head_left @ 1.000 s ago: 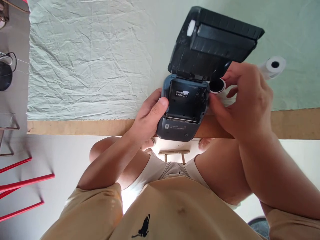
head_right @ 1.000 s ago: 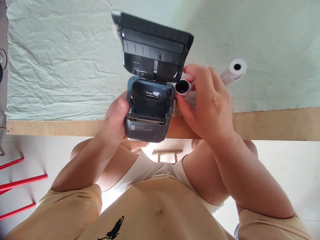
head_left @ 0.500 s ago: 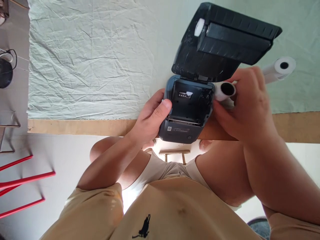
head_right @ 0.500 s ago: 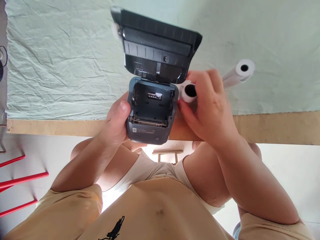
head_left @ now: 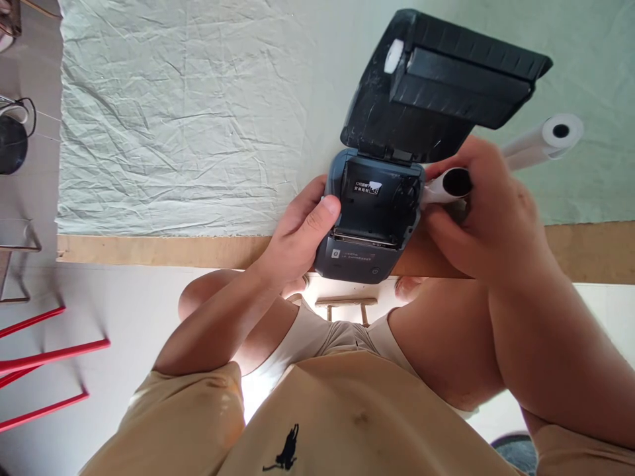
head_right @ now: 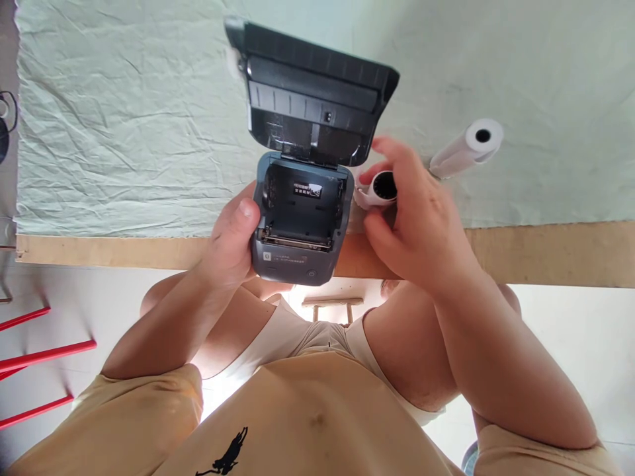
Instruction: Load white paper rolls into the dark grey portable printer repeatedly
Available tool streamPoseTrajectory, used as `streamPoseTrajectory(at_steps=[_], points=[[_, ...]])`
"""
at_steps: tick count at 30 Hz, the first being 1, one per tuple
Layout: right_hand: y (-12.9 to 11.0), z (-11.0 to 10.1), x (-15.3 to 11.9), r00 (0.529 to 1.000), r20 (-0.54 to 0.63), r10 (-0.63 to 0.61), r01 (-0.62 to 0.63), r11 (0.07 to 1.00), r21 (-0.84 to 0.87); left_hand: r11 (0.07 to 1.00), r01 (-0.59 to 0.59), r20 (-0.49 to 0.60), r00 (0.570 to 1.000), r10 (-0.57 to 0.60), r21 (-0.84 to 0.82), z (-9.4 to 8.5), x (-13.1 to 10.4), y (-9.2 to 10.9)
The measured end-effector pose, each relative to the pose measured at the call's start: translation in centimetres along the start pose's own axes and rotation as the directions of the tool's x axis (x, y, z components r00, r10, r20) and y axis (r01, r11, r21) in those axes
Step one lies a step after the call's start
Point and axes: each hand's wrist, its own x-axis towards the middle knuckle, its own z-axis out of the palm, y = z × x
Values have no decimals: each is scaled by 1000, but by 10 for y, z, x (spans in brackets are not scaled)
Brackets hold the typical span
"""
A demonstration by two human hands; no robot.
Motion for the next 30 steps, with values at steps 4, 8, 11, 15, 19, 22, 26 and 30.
streamPoseTrajectory(at_steps=[4, 8, 11, 15, 19, 22, 26, 30], points=[[-3, 2, -2, 996, -87, 7, -16, 994, -108, 1000, -8, 3, 1000, 8, -16, -1, -1, 0], [-3, 5, -4, 997, -43, 63, -62, 997, 36, 998, -34, 19, 999, 35, -44, -2, 0, 0], [1, 4, -3, 999, -45, 23, -24, 1000, -10, 1000, -22, 24, 999, 22, -23, -2, 1, -1], [5, 3, -2, 993, -111, 34, -36, 999, -16, 1000, -1, 0, 1000, 1, 15, -2, 2, 0], [-3, 11, -1, 997, -63, -40, 38, 999, -26, 1000, -12, 4, 1000, 12, -26, 1, 0, 2], [-6, 17, 1, 980, -145, -134, 124, 989, -76, 999, -14, 1, 1000, 14, -50, 3, 0, 3], [-2, 18, 0, 971, -224, -80, 73, 997, -40, 1000, -1, -13, 1000, 1, -32, 3, 0, 2], [-7, 12, 1, 944, -327, 39, -1, 993, 115, 999, 33, 0, 999, -33, -14, 1, 0, 4]])
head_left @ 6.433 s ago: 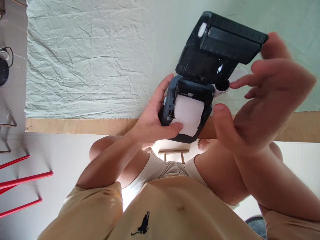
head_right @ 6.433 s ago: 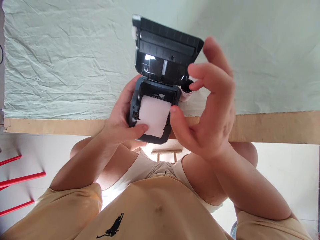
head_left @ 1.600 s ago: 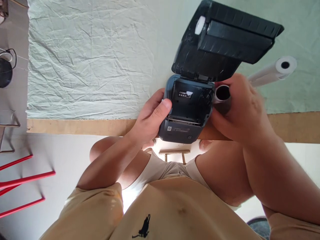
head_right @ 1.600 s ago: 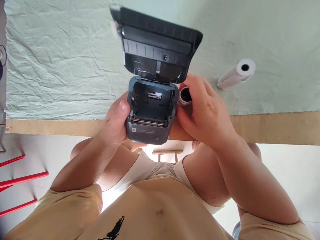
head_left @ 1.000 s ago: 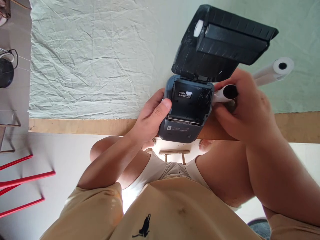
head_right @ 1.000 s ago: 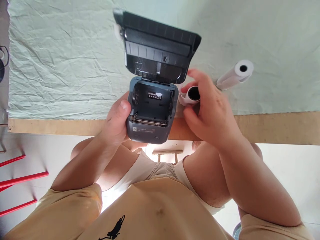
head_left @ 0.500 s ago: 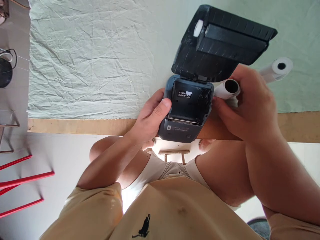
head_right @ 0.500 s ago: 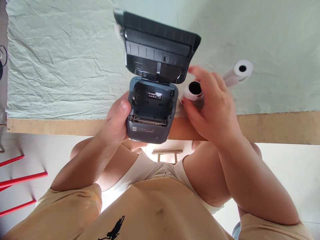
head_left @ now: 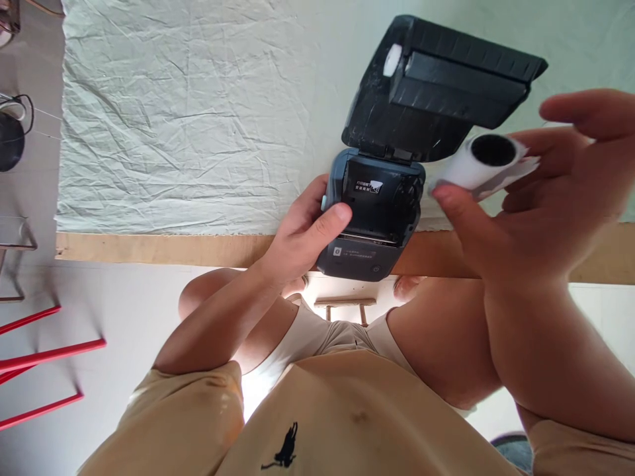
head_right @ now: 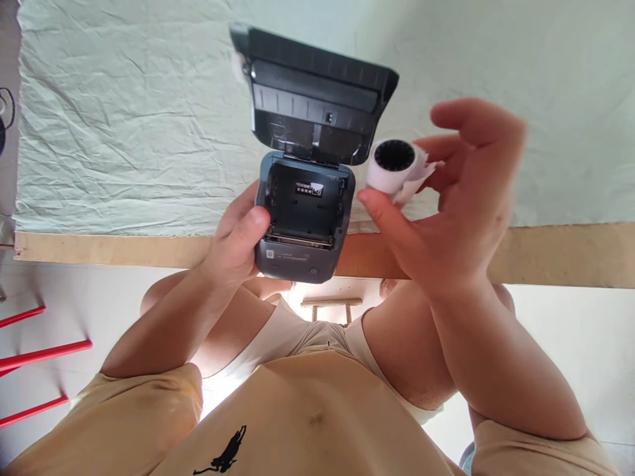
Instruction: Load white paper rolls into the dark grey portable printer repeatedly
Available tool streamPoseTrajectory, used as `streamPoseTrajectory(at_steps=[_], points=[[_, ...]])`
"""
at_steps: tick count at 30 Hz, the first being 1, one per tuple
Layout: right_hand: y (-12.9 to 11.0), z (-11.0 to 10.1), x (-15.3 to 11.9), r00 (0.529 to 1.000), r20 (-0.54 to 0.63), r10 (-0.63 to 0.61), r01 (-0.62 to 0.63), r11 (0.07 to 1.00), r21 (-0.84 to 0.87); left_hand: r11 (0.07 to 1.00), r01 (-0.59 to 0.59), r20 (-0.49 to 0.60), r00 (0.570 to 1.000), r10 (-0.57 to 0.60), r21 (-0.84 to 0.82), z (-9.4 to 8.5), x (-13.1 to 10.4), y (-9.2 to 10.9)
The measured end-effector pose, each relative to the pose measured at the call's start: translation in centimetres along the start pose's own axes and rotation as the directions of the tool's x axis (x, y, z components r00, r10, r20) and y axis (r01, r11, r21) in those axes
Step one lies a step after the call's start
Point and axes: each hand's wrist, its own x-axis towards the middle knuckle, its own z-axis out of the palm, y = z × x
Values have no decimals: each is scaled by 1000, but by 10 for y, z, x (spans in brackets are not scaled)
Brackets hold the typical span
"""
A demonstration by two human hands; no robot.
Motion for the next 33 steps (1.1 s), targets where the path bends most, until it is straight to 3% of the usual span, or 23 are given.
streamPoseTrajectory(at_steps=[4, 10, 12, 14, 17, 21, 27, 33], points=[[-20, -1, 6, 993, 103, 60, -64, 998, 30, 999, 18, 42, 999, -16, -34, -3, 1, 0], [-40, 6, 9, 993, 119, -25, 16, 997, 80, 992, -119, 135, 983, 122, -32, -8, 6, -10], [-41, 11, 8, 994, 70, -81, 75, 993, 88, 989, -145, 135, 980, 147, -23, -9, 7, -11], [-41, 19, 8, 983, -58, -173, 178, 978, 108, 985, -169, 126, 977, 170, -15, -9, 7, -11], [-40, 34, 11, 922, -227, -314, 329, 944, 31, 982, -188, 129, 974, 187, 0, -11, 8, -11], [-39, 46, 16, 892, -252, -375, 371, 927, -65, 984, -179, 165, 971, 175, 5, -13, 9, -11], [-40, 36, 13, 898, -200, -393, 394, 918, -34, 977, -213, 170, 963, 208, 11, -17, 5, -16], [-40, 24, 3, 886, 26, -462, 458, 884, 97, 991, -135, 106, 985, 134, 2, -15, 4, -12]])
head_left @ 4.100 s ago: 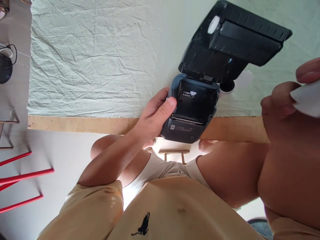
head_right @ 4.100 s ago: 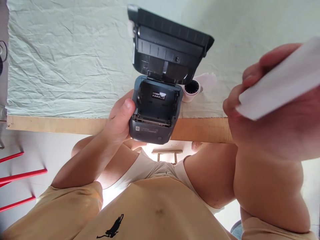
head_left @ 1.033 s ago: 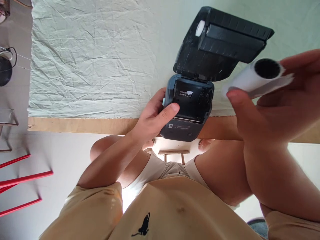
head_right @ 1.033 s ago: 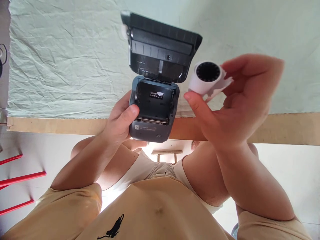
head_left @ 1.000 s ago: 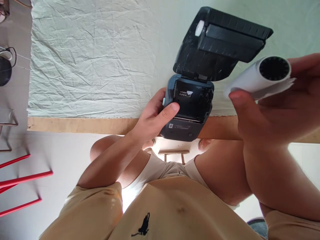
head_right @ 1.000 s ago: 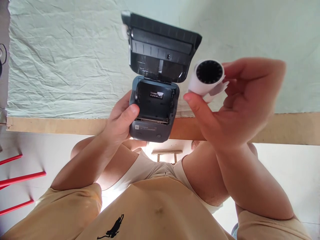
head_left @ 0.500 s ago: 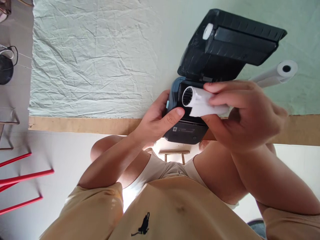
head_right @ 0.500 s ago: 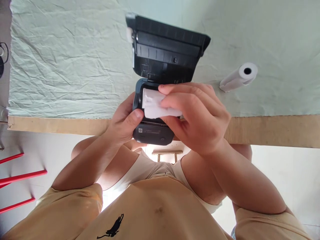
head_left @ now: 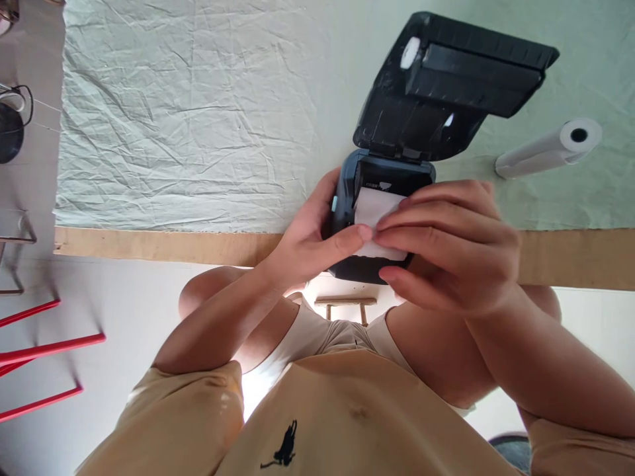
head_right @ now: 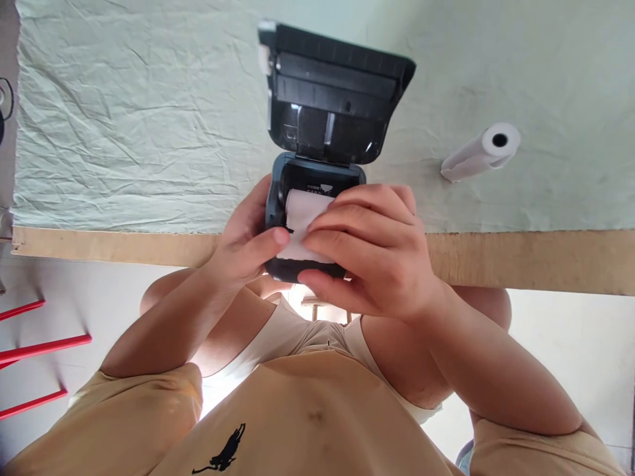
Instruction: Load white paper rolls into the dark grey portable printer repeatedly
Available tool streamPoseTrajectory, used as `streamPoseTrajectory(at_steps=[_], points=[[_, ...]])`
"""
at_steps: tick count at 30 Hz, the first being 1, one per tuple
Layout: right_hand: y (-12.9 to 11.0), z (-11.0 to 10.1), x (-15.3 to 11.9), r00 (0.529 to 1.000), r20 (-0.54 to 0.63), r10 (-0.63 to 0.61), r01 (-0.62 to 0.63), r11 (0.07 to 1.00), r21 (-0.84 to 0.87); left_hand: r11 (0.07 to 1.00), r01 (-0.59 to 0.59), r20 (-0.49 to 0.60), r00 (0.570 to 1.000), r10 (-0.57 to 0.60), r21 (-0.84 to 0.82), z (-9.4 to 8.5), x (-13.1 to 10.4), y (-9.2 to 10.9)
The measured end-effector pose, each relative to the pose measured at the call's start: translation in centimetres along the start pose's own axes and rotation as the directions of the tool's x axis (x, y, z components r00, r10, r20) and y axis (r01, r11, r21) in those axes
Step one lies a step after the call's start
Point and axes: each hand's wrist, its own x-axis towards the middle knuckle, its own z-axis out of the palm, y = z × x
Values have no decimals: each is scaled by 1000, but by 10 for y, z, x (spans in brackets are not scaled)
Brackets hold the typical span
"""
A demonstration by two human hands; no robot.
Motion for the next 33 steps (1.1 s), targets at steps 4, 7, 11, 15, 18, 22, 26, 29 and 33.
streamPoseTrajectory(at_steps=[4, 7, 11, 15, 18, 22, 26, 29, 33], points=[[5, -6, -3, 994, -104, 37, -34, 999, 29, 1000, -20, -17, 1000, 20, -16, 5, -3, 1], [10, -9, -5, 945, -210, 251, -252, 967, 22, 1000, 23, -2, 1000, -23, -18, 6, -5, -1], [15, -3, -10, 884, -157, 439, -419, 896, 146, 1000, 31, 40, 999, -31, -2, 2, -3, 1], [19, 4, -12, 906, -189, 380, -328, 910, 254, 999, 42, 59, 997, -43, 23, -1, 0, 3], [20, 1, -12, 864, -234, 446, -364, 874, 322, 996, 47, 33, 998, -49, 73, -3, -1, 1], [17, -3, -17, 833, -108, 543, -489, 812, 318, 1000, 0, 104, 995, -2, 19, -3, -4, 0], [14, 3, -24, 876, 38, 481, -478, 855, 201, 998, 43, 43, 998, -42, -37, 2, -7, 6], [14, 5, -25, 892, 142, 429, -446, 887, 121, 999, 19, 78, 997, -17, -37, 1, -5, 4], [17, 0, -26, 881, 187, 436, -457, 885, 89, 999, 36, 60, 998, -37, 7, -7, -1, -6]])
